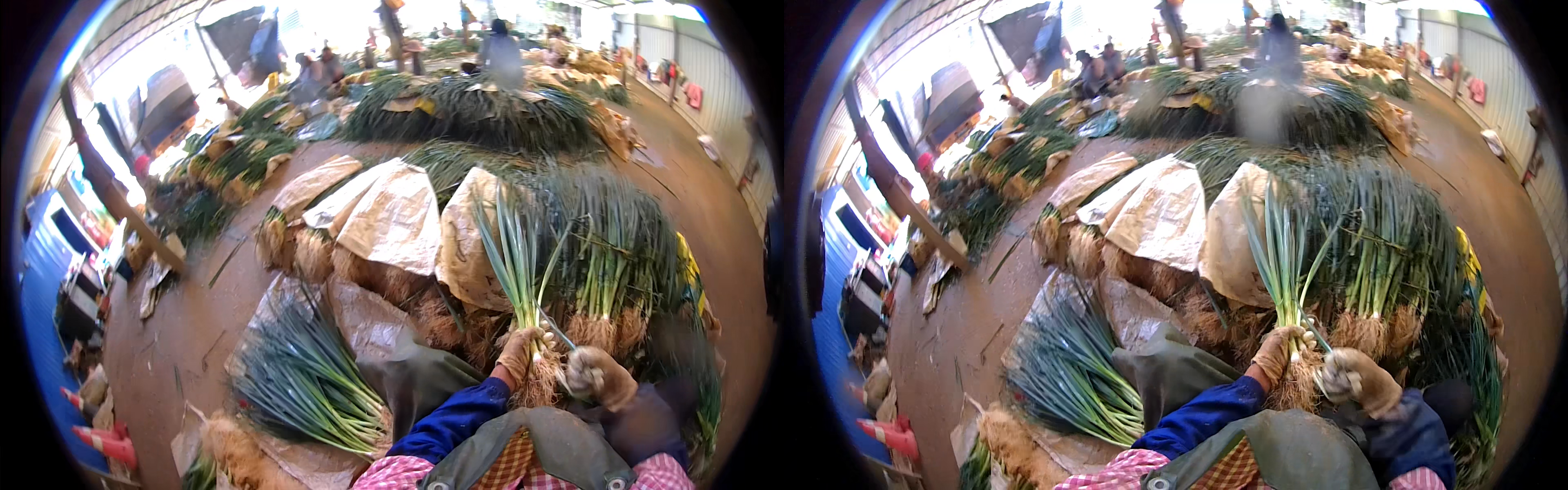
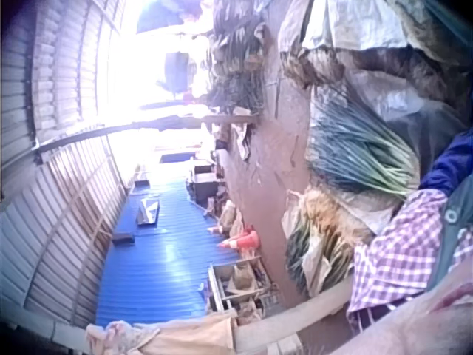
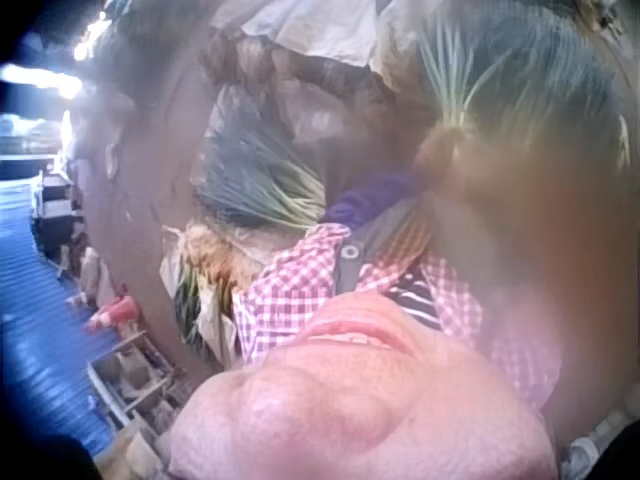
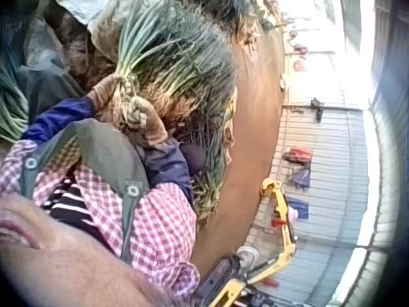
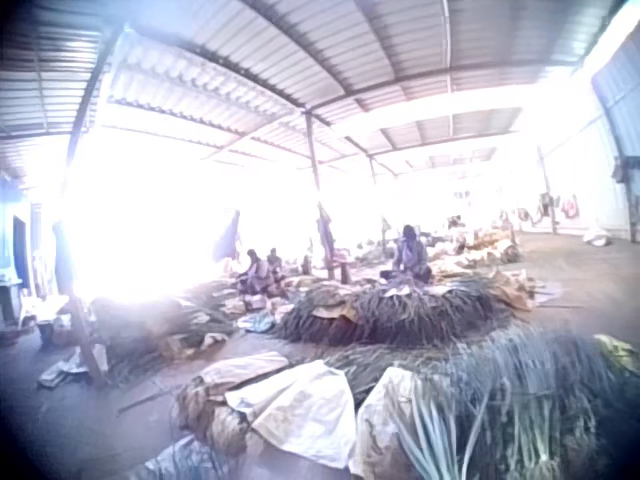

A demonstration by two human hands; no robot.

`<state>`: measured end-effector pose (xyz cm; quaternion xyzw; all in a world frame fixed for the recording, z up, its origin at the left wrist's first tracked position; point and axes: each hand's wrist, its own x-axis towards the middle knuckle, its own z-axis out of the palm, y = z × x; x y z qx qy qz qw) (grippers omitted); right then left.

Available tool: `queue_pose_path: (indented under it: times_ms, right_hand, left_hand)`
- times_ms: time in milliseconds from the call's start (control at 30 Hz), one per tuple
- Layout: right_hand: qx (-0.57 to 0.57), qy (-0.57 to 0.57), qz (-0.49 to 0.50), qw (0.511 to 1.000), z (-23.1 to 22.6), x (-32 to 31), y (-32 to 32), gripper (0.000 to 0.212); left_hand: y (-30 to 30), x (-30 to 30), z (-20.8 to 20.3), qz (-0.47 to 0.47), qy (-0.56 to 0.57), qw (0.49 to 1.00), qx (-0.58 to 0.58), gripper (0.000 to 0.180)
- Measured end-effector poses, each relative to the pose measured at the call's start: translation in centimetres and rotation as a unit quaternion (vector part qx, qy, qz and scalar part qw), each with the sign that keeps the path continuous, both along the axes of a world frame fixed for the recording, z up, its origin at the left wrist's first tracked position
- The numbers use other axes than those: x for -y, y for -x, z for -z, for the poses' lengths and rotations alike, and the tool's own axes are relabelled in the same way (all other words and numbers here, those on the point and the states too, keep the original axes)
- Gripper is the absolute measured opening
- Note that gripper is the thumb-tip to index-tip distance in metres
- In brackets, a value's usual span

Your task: The person cleans and bundles scallions by hand, removing dirt and damaged leaves from the stalks and securing them together.

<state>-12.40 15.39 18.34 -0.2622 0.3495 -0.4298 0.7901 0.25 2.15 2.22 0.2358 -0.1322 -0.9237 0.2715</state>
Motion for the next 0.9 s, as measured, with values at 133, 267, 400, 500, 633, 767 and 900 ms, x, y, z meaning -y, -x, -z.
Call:
queue_pose_path:
  times_ms: [133, 267, 400, 500, 633, 767, 900]
  right_hand:
    - [-0.079, -0.015, 0.093, 0.992, -0.7, -6.2, 6.5, 0.025]
    - [-0.212, -0.044, 0.312, 0.925, 0.8, -14.9, 23.1, 0.027]
    - [-0.304, -0.092, 0.42, 0.85, 1.1, -26.4, 42.5, 0.033]
    - [-0.637, -0.077, 0.211, 0.738, 0.9, -6.4, 31.5, 0.031]
    - [-0.707, -0.014, 0.082, 0.703, 1.5, 2.9, 20.1, 0.029]
    - [-0.762, -0.083, 0.078, 0.638, 7.9, 8.8, 17.9, 0.036]
    - [-0.807, -0.152, 0.16, 0.547, 12.3, 14.3, 14.3, 0.042]
  left_hand:
    - [0.2, -0.3, -2.0, 0.032, 0.0, 0.998, -0.057, 0.026]
    - [1.4, -1.0, -4.2, 0.015, 0.043, 0.997, -0.067, 0.029]
    - [-0.9, 0.3, -9.1, 0.072, -0.047, 0.942, -0.324, 0.026]
    - [-3.8, 0.9, -9.9, -0.068, 0.021, 0.991, -0.117, 0.016]
    - [0.4, 2.6, -3.7, -0.005, 0.046, 0.996, -0.08, 0.028]
    - [2.9, 0.6, -0.2, 0.036, 0.009, 0.999, 0.019, 0.028]
    - [2.1, 0.7, -0.8, 0.031, 0.049, 0.998, 0.031, 0.03]
